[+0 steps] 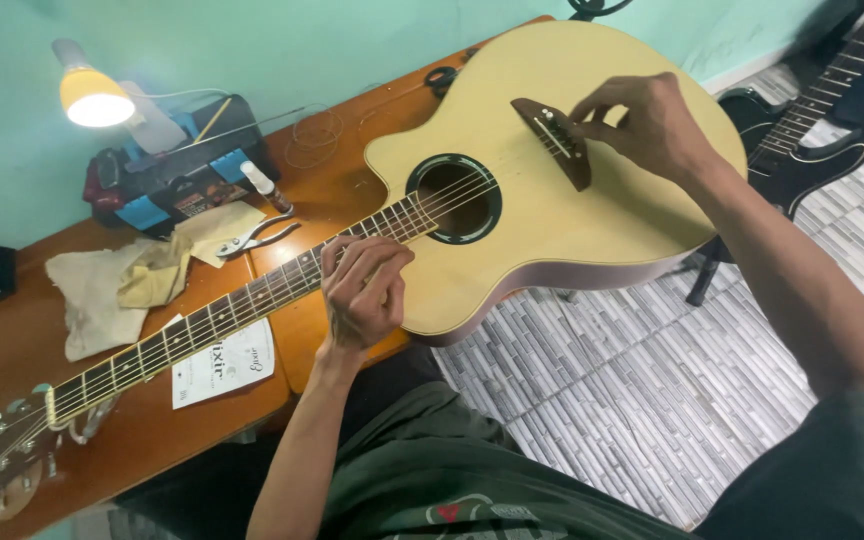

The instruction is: The person replaces the strings on an acoustic guitar. They thread the strings through the tuning pegs on the headstock, wind them around the posts, and tighten them to tune the instrument.

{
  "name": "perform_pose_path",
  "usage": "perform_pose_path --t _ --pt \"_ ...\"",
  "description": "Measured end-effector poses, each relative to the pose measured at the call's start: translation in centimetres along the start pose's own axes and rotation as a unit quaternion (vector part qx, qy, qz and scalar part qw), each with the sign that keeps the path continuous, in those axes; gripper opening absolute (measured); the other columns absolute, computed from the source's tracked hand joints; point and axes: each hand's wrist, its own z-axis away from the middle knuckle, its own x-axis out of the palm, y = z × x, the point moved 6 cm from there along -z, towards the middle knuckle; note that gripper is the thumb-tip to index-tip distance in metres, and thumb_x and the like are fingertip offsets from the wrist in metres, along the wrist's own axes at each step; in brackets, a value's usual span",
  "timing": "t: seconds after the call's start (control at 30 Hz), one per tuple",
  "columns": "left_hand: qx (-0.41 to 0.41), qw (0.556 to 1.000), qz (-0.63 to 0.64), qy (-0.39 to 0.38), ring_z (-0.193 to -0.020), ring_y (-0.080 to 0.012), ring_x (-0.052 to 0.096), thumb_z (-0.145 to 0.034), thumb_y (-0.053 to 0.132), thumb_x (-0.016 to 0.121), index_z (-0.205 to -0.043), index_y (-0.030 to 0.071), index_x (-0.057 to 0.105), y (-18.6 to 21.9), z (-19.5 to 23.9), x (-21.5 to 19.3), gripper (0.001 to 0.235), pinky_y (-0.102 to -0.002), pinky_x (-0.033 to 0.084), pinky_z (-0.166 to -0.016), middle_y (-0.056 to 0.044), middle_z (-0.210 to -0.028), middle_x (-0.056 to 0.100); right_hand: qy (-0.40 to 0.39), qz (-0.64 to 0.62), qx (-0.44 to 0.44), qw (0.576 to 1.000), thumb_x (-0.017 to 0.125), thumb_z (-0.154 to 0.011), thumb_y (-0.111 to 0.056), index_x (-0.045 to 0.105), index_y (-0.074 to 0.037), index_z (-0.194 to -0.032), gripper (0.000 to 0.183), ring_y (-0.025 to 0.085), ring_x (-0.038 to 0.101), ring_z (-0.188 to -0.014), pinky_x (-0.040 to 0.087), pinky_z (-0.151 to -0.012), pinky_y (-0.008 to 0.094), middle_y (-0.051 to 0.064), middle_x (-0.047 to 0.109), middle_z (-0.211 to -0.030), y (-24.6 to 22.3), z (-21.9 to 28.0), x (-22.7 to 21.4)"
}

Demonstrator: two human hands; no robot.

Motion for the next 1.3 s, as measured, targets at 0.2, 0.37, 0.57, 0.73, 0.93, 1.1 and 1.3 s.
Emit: perform_pose_path --t 0.2,0.37,0.57,0.73,0.93,1.1,1.3 --pt "-0.005 0.998 -0.028 -0.059 -0.112 -0.0252 0.068 -0.089 -0.004 0.078 -0.122 0.007 0.073 0.3 -5.6 1.7 0.036 -0.051 0.049 -0.103 -0.011 -0.123 0.071 -0.012 0.028 -0.049 0.998 0.088 -0.092 -0.002 0.082 -0.006 -0.093 0.008 0.022 0.069 -0.073 0.052 -0.067 0.035 0.010 0.076 -0.091 3.5 -2.7 5.0" --pt "-0.040 0.992 -0.042 -0.110 -0.118 -0.0247 0.066 -0.099 0.018 0.074 -0.131 0.007 0.065 -0.7 -11.0 10.3 0.035 -0.041 0.046 -0.104 -0.007 -0.128 0.066 0.010 0.101 -0.073 0.992 0.091 -0.094 -0.008 0.082 -0.014 -0.092 0.011 0.023 0.062 -0.074 0.045 -0.061 0.038 0.004 0.076 -0.089 3.9 -2.6 5.8" --pt "-0.173 0.965 0.027 -0.195 -0.050 -0.0297 0.058 -0.097 0.022 0.072 -0.071 0.007 0.061 -6.5 -10.4 14.8 0.031 -0.044 0.042 -0.041 -0.007 -0.061 0.060 -0.044 -0.022 -0.114 0.992 0.078 -0.101 0.001 0.075 0.003 -0.100 0.004 0.027 0.067 -0.075 0.049 -0.067 0.036 0.015 0.071 -0.090 -4.9 -5.7 5.1" --pt "-0.174 0.921 0.170 -0.304 -0.055 -0.0059 0.061 -0.100 0.024 0.070 -0.091 0.014 0.081 -12.1 -8.6 3.9 0.017 -0.023 0.043 -0.057 0.003 -0.075 0.078 -0.114 -0.046 -0.110 0.986 0.075 -0.100 0.004 0.073 0.001 -0.098 0.004 0.022 0.065 -0.074 0.051 -0.071 0.033 0.011 0.072 -0.092 -8.5 -8.2 8.0" --pt "-0.207 0.895 0.142 -0.368 -0.070 -0.0085 0.074 -0.105 0.024 0.070 -0.095 0.012 0.082 -19.2 -3.1 -10.3 0.020 -0.027 0.054 -0.066 -0.001 -0.078 0.078 -0.198 -0.043 -0.114 0.973 0.074 -0.098 -0.007 0.076 -0.005 -0.103 0.006 0.020 0.067 -0.078 0.051 -0.076 0.034 0.005 0.076 -0.096 -11.8 -11.5 14.3" --pt "-0.365 0.831 0.107 -0.405 -0.077 -0.0082 0.073 -0.100 0.012 0.071 -0.101 0.011 0.081 -22.8 3.7 -17.6 0.010 -0.029 0.060 -0.080 -0.003 -0.081 0.078 -0.348 -0.070 -0.074 0.932 0.068 -0.097 -0.007 0.075 -0.005 -0.113 0.018 0.019 0.075 -0.073 0.058 -0.061 0.028 0.011 0.080 -0.097 -17.0 -14.1 21.9" --pt "-0.465 0.818 0.096 -0.325 -0.068 -0.0062 0.065 -0.101 0.020 0.074 -0.082 0.013 0.079 -25.3 11.0 -23.7 0.020 -0.031 0.056 -0.077 0.001 -0.070 0.075 -0.360 -0.175 -0.146 0.905 0.063 -0.101 -0.010 0.075 -0.004 -0.108 0.015 0.014 0.067 -0.059 0.055 -0.054 0.028 0.006 0.078 -0.078 -24.8 -16.8 29.7"
